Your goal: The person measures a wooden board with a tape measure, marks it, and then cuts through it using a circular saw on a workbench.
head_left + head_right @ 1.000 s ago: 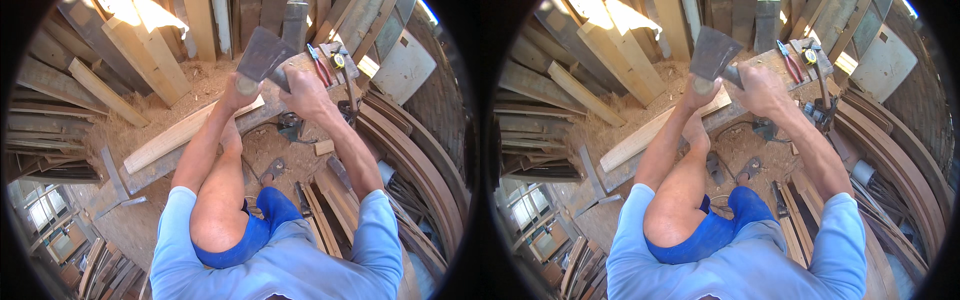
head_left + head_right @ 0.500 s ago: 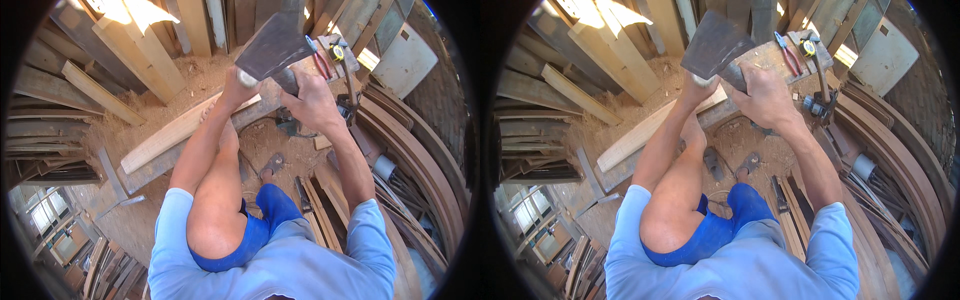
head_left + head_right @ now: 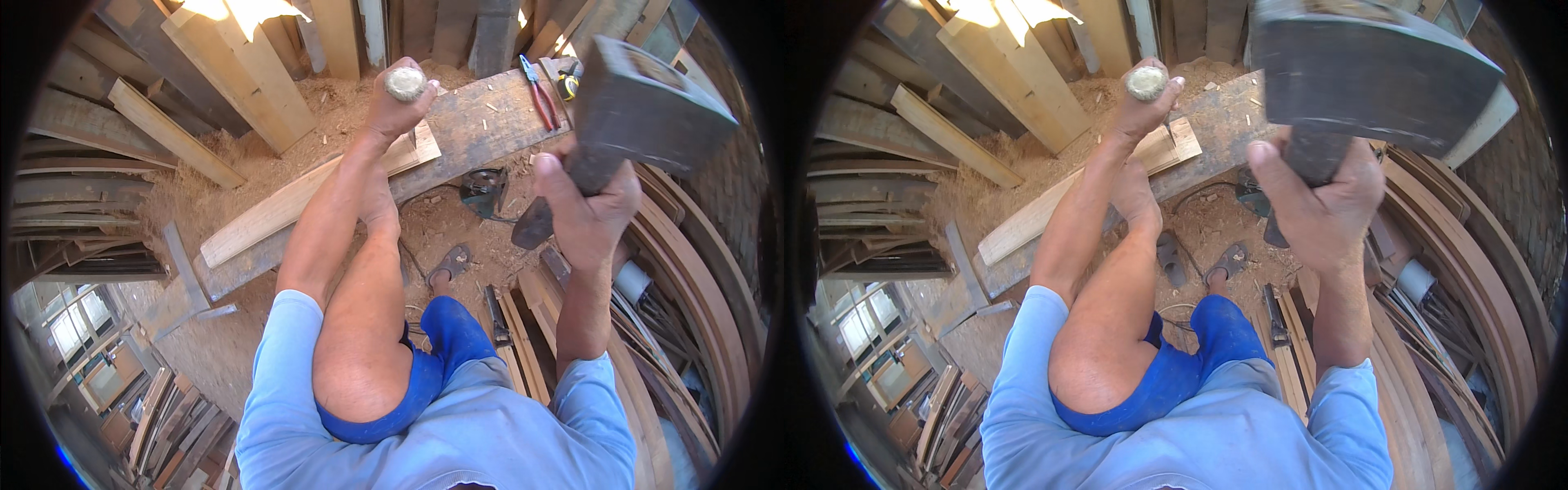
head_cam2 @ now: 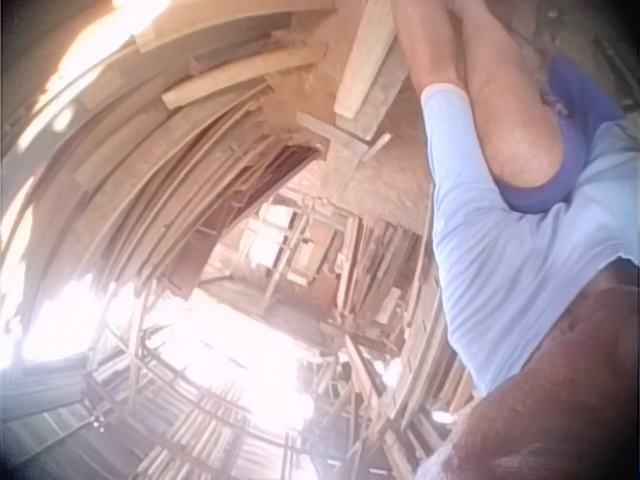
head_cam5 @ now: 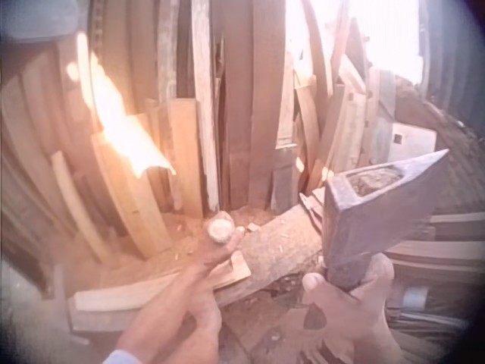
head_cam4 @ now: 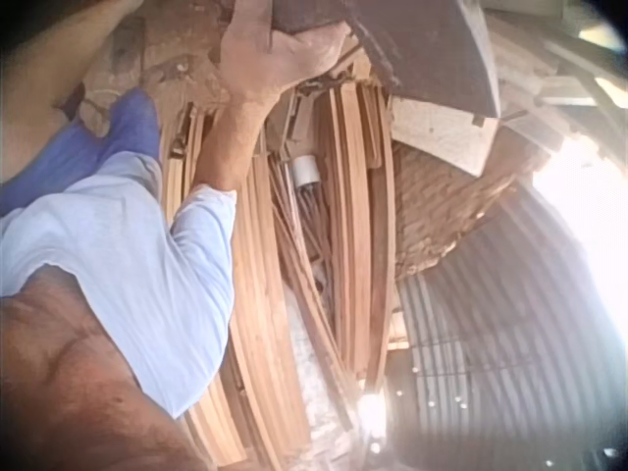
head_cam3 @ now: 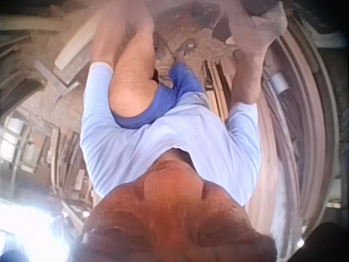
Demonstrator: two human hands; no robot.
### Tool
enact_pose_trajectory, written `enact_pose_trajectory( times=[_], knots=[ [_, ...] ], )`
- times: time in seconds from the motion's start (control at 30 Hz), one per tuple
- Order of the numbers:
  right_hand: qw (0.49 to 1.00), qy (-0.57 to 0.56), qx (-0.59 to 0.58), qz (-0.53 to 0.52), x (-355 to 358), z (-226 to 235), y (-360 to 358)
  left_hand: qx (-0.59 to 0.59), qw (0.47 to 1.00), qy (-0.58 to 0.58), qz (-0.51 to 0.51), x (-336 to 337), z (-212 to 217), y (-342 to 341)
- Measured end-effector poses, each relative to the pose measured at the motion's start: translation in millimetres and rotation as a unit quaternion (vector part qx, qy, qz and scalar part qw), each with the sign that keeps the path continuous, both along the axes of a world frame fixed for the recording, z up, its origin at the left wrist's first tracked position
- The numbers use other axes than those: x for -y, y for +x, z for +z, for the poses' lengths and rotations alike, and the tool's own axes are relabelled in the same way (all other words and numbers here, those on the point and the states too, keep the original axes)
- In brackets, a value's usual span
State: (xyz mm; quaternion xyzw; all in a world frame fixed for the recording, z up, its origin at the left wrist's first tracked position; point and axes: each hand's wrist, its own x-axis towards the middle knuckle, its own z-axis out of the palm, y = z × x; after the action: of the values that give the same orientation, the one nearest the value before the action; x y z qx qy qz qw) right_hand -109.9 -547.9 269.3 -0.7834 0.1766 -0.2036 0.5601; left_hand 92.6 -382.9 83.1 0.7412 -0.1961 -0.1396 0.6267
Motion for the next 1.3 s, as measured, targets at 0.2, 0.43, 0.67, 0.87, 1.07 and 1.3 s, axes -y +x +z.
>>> enact_pose_trajectory(
  times=[0.2,0.43,0.67,0.87,1.07,1.3],
  knots=[
    [0.995,-0.013,0.099,-0.021,9,13,1,0.03,0.999,0.003,-0.024,0,9,1],
    [0.992,0.0,0.123,-0.039,10,16,1,0.102,0.993,0.054,-0.011,1,25,-8],
    [0.989,0.0,0.14,-0.039,6,19,5,0.083,0.996,0.032,-0.02,0,21,-10],
    [0.988,0.013,0.148,-0.042,0,24,6,0.06,0.997,0.031,-0.027,-2,13,-3],
    [0.987,0.003,0.155,-0.036,1,24,7,0.132,0.99,0.036,-0.038,-2,21,-10],
    [0.977,-0.206,-0.046,0.016,-11,-13,37,0.142,0.988,0.036,-0.042,-3,21,-21]
  ],
)
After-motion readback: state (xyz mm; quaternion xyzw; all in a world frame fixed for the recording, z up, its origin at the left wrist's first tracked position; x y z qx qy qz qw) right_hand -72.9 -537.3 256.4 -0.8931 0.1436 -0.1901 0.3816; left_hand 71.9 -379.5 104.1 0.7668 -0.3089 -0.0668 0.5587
